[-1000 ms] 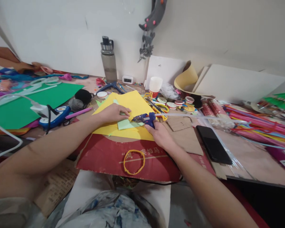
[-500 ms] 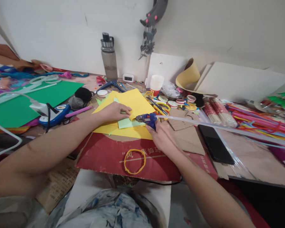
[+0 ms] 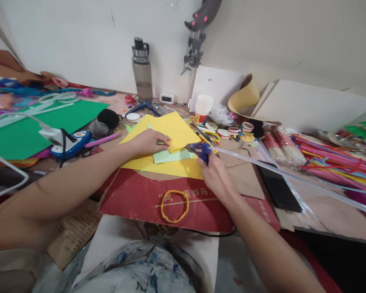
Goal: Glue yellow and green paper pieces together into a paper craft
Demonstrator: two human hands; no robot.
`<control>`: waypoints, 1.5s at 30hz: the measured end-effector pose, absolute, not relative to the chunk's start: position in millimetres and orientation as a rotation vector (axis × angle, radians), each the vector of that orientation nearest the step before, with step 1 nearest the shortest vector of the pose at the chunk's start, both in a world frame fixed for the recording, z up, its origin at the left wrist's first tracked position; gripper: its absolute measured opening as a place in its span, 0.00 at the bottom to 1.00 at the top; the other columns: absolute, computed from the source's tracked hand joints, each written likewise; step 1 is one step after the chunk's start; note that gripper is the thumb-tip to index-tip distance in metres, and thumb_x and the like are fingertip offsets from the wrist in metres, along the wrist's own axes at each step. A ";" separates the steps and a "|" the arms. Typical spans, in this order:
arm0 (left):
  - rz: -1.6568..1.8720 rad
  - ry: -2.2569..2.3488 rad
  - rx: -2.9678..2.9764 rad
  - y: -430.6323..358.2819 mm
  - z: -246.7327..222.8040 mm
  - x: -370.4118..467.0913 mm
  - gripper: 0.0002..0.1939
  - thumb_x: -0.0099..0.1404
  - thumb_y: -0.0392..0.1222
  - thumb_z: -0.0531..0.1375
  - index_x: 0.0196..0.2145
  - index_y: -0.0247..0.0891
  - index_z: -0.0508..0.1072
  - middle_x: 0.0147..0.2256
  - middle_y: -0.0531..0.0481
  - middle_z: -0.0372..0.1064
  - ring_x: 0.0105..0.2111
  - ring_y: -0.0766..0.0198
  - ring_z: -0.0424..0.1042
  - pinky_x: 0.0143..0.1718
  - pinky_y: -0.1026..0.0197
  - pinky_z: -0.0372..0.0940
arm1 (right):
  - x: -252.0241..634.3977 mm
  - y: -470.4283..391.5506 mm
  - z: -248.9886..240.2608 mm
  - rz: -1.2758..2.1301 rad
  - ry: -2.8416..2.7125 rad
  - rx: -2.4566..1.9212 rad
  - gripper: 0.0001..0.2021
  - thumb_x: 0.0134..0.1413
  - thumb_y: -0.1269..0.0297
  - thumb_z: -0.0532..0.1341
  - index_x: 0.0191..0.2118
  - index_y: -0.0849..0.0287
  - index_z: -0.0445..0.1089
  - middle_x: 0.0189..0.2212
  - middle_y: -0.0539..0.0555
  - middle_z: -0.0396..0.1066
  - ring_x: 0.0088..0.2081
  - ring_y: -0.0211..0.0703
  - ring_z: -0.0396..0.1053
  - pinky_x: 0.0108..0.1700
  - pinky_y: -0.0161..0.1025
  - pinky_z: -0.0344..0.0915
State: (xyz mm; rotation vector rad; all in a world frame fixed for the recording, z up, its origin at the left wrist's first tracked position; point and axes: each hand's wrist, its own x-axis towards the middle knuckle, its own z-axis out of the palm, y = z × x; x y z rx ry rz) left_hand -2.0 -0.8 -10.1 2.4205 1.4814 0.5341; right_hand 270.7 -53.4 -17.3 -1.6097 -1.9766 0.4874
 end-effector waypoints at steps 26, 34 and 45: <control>0.533 1.499 2.467 3.1 -15.5 -1.9 0.15 0.63 0.47 0.62 0.44 0.39 0.81 0.50 0.47 0.77 0.50 0.56 0.74 0.53 0.60 0.64 | 264.3 -51.5 -19.5 0.272 -2.204 -1.640 0.13 0.61 0.59 0.53 0.46 0.61 0.67 0.42 0.66 0.74 0.47 0.59 0.69 0.52 0.51 0.59; 0.516 1.508 2.477 3.9 -15.0 -2.1 0.15 0.63 0.49 0.62 0.44 0.40 0.81 0.50 0.48 0.77 0.50 0.57 0.74 0.51 0.62 0.64 | 266.4 -48.6 -18.6 0.244 -2.152 -1.727 0.14 0.62 0.59 0.52 0.44 0.63 0.68 0.43 0.68 0.74 0.49 0.60 0.69 0.55 0.53 0.56; 0.537 1.479 2.457 4.7 -16.2 -2.5 0.15 0.63 0.47 0.62 0.44 0.38 0.81 0.50 0.47 0.77 0.50 0.56 0.74 0.52 0.60 0.64 | 269.4 -51.6 -18.9 0.260 -2.155 -1.705 0.14 0.62 0.59 0.53 0.46 0.61 0.68 0.42 0.66 0.75 0.48 0.60 0.69 0.53 0.53 0.57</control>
